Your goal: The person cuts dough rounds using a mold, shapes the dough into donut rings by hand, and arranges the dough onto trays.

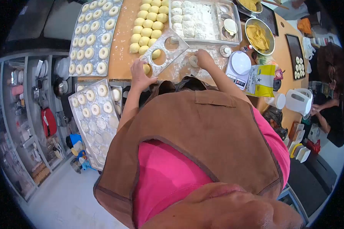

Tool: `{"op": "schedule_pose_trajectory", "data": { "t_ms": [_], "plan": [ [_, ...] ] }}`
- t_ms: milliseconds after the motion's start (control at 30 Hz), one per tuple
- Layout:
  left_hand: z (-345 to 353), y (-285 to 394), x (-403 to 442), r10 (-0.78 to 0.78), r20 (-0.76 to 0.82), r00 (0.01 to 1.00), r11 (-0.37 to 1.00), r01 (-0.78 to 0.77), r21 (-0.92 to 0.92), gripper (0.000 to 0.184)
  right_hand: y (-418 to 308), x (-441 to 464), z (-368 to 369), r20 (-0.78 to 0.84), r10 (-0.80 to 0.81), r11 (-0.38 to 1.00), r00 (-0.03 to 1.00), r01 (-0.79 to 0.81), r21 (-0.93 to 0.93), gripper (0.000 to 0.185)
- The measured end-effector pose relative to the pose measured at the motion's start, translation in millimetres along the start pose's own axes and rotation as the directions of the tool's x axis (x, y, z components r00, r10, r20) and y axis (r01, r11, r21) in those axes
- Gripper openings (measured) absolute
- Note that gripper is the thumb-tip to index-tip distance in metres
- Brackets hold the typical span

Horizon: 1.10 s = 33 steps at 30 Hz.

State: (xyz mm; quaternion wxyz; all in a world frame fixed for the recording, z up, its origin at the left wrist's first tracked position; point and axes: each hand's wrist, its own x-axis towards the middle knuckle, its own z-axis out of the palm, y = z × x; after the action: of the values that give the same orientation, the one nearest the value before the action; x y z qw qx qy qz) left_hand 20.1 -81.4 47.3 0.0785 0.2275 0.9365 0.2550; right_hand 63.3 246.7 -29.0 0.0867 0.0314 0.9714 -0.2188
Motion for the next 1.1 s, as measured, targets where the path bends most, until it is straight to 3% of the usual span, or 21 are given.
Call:
{"op": "schedule_pose_trajectory", "data": {
  "t_ms": [67,167,267,333,467,500,533,600,667,767,833,867,933,967,1000,1033,1100],
  "plan": [
    [2.1,3.9,-6.4,-0.005,0.007,1.000,1.000,0.005,-0.011,0.088,1.5,0.6,-1.2,0.088,-0.001,1.000,0.996,0.003,-0.026,0.020],
    [9.9,9.1,-10.1,0.014,-0.010,1.000,1.000,-0.014,-0.006,0.084,8.1,-7.6,-5.8,0.045,-0.034,0.998,0.998,0.031,0.046,0.023],
    [21.3,15.3,-7.3,0.040,0.015,0.999,0.999,-0.040,0.013,0.083,18.5,-26.9,-25.5,-0.004,0.065,0.986,0.998,-0.063,0.157,0.022],
    [36.1,15.8,-3.7,0.163,0.009,0.987,0.983,-0.164,0.081,0.081,23.4,-43.3,-58.8,-0.169,0.192,0.965,0.967,-0.155,0.209,0.027],
    [80.0,17.2,20.0,0.400,-0.007,0.916,0.912,-0.398,0.098,0.057,54.2,-51.7,-96.8,-0.185,0.210,0.951,0.960,-0.157,0.267,0.030],
    [73.1,37.3,22.5,0.346,0.089,0.934,0.923,-0.356,0.148,0.046,55.6,-53.6,-101.1,-0.225,0.215,0.935,0.951,-0.133,0.328,0.028],
    [84.2,40.9,28.8,0.352,0.085,0.932,0.920,-0.361,0.152,0.046,52.8,-55.9,-108.7,-0.264,0.220,0.916,0.939,-0.105,0.388,0.026],
    [95.5,51.6,44.8,0.322,0.240,0.916,0.906,-0.371,0.202,0.043,42.1,-56.5,-117.2,-0.251,0.204,0.910,0.946,-0.089,0.404,0.027],
    [92.4,63.4,52.7,0.339,0.278,0.899,0.909,-0.389,0.147,0.043,33.9,-55.3,-119.3,-0.313,0.184,0.825,0.932,0.026,0.564,0.036],
    [92.0,87.3,61.2,0.232,0.408,0.883,0.924,-0.332,0.192,0.053,37.4,-45.9,-108.2,-0.270,0.155,0.750,0.950,0.064,0.658,0.034],
    [94.1,99.8,69.5,0.342,0.203,0.918,0.940,-0.330,-0.090,0.071,25.2,-45.1,-112.9,-0.257,0.109,0.689,0.960,0.113,0.716,0.032],
    [96.2,110.8,75.2,0.337,0.202,0.920,0.941,-0.326,-0.086,0.071,23.4,-42.8,-114.0,-0.256,0.105,0.686,0.961,0.116,0.718,0.032],
    [84.5,148.4,87.6,0.211,0.069,0.975,0.858,-0.151,-0.490,0.078,20.1,-38.4,-113.6,-0.211,0.067,0.640,0.975,0.120,0.759,0.032],
    [84.7,158.0,95.1,0.204,0.065,0.977,0.861,-0.147,-0.487,0.078,15.8,-37.6,-117.2,-0.209,0.058,0.638,0.976,0.125,0.760,0.032],
    [83.4,167.0,103.9,0.192,0.162,0.968,0.630,0.005,-0.777,0.073,10.6,-37.3,-123.5,-0.191,0.050,0.610,0.980,0.121,0.783,0.030],
    [80.3,173.1,109.5,0.220,0.250,0.943,0.304,0.177,-0.936,0.069,6.5,-36.6,-127.6,-0.176,0.044,0.584,0.984,0.118,0.804,0.028],
    [71.9,181.5,113.4,0.223,0.249,0.942,0.250,0.192,-0.949,0.065,-1.5,-33.3,-126.8,-0.259,0.051,0.543,0.964,0.191,0.817,0.030]
  ]
}}
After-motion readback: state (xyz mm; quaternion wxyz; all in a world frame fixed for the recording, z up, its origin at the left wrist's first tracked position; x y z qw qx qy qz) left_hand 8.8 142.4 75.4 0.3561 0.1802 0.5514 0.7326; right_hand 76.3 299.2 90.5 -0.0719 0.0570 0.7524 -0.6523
